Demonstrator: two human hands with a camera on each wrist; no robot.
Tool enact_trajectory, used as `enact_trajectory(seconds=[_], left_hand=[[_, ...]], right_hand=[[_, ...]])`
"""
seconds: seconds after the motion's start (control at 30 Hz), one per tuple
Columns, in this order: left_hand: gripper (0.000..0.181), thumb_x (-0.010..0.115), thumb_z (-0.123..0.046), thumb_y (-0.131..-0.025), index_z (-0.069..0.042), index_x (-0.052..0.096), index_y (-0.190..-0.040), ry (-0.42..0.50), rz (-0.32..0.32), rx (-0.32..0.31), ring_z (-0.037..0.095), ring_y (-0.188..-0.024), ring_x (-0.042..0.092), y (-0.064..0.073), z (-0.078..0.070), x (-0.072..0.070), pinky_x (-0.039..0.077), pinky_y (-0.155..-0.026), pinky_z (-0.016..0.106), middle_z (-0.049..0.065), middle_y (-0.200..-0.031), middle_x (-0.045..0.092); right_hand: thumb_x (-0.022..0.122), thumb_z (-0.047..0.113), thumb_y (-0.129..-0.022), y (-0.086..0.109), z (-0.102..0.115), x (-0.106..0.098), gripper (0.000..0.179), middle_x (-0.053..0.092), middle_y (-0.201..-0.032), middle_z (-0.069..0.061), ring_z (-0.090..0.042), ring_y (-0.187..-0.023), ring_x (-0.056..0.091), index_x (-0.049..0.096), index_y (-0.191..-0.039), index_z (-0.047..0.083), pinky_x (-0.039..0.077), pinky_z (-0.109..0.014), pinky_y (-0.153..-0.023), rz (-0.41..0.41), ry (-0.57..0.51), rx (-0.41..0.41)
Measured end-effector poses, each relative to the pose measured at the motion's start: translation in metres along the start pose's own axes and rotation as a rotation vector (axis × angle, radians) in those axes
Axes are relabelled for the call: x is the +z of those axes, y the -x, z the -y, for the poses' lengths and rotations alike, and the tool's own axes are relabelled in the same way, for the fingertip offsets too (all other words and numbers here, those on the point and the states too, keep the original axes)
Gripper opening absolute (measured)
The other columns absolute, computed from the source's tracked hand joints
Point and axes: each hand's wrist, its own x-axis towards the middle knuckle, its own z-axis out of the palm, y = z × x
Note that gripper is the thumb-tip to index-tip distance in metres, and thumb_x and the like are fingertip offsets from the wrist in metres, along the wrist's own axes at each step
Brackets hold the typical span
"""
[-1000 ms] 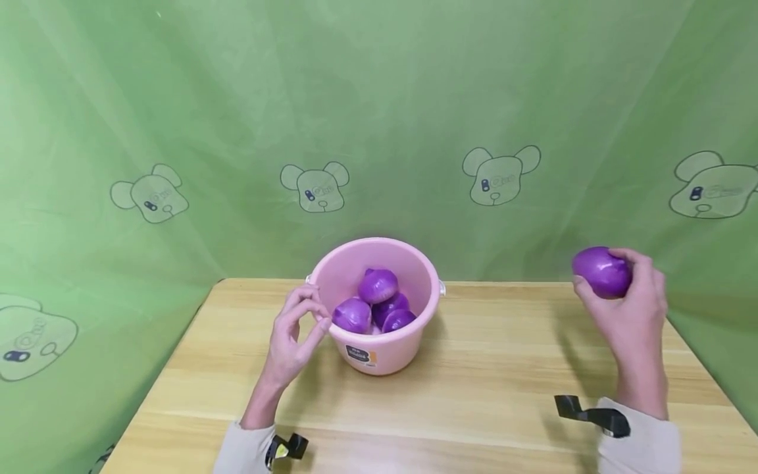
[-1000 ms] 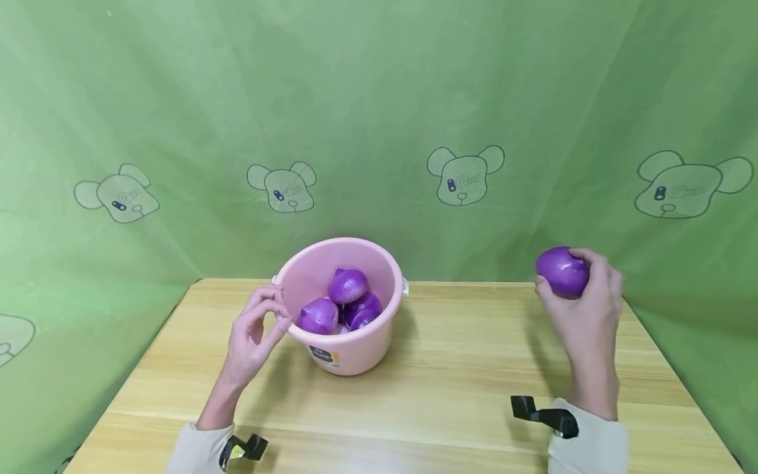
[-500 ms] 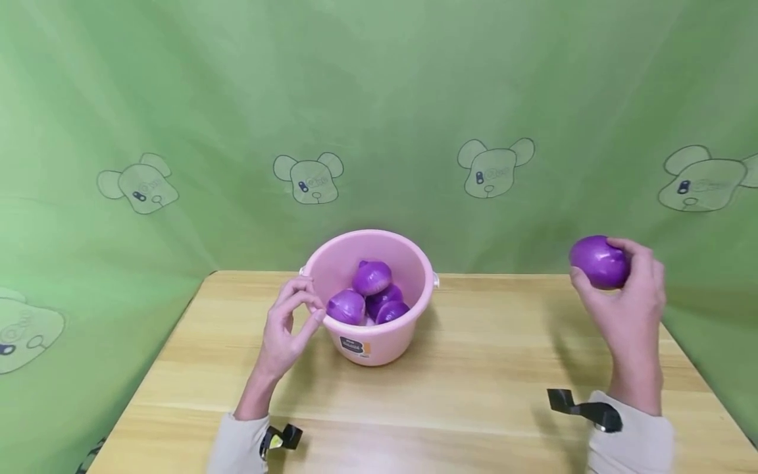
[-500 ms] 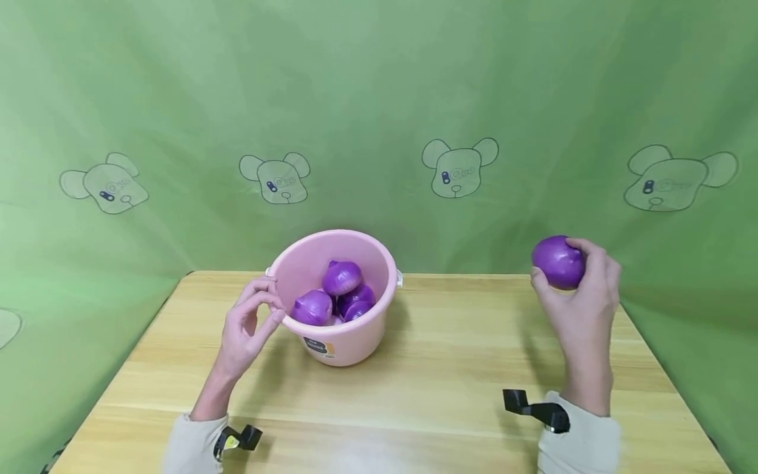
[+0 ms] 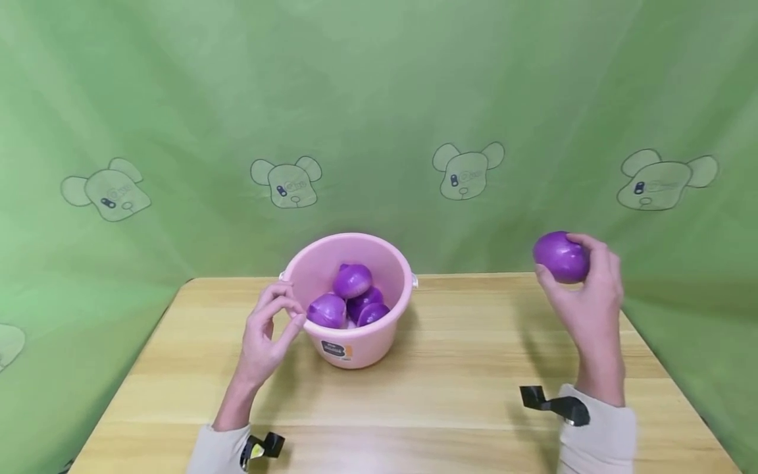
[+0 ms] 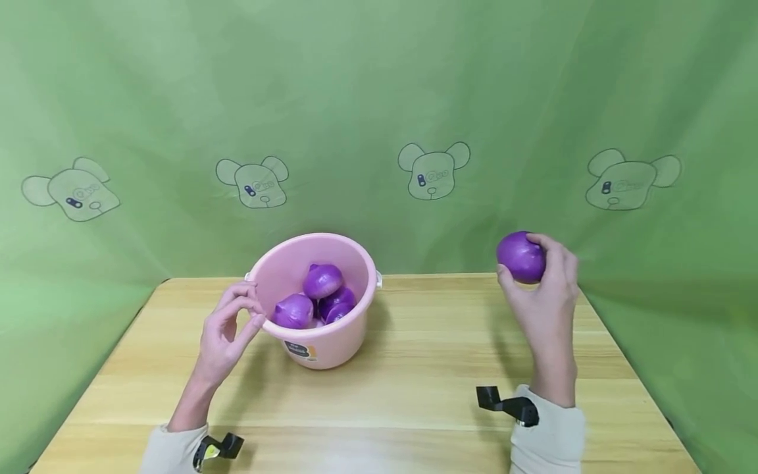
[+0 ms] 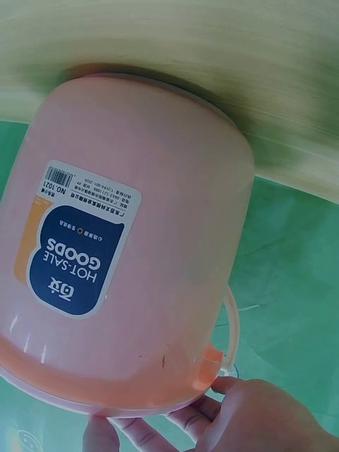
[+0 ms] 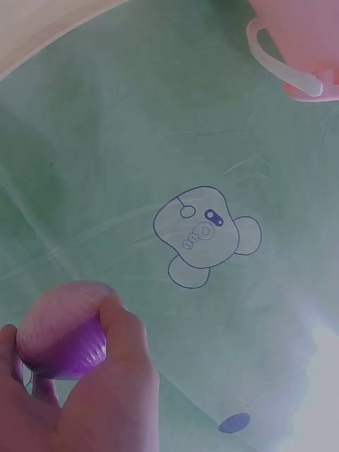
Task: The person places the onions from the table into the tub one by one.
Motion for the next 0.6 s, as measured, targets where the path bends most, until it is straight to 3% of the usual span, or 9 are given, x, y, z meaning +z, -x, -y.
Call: enact_trajectory(seconds=[0.33,0.6], left_hand=[[0.02,0.067,0.017,-0.083,-0.002,0.068,-0.09,-0.006,-0.004,0.002,0.039,-0.124,0.046,0.004,-0.003,-0.002,0.022,-0.125,0.045,0.017,-0.113,0.056],[0.021,0.067,0.017,-0.082,-0.002,0.067,-0.089,0.004,-0.001,0.001,0.046,-0.123,0.043,0.004,-0.002,0.003,0.023,-0.124,0.043,0.028,-0.112,0.053]], right_hand=[[0.081,0.011,-0.084,0.006,0.012,0.003,0.07,0.044,-0.147,-0.02,-0.045,-0.129,0.046,0.05,-0.147,0.015,0.039,-0.072,-0.105,-0.002,-0.004,-0.067],[0.083,0.01,-0.083,0.011,0.019,0.002,0.068,0.046,-0.146,-0.02,-0.044,-0.128,0.048,0.053,-0.144,0.013,0.041,-0.071,-0.103,-0.009,0.01,-0.135]])
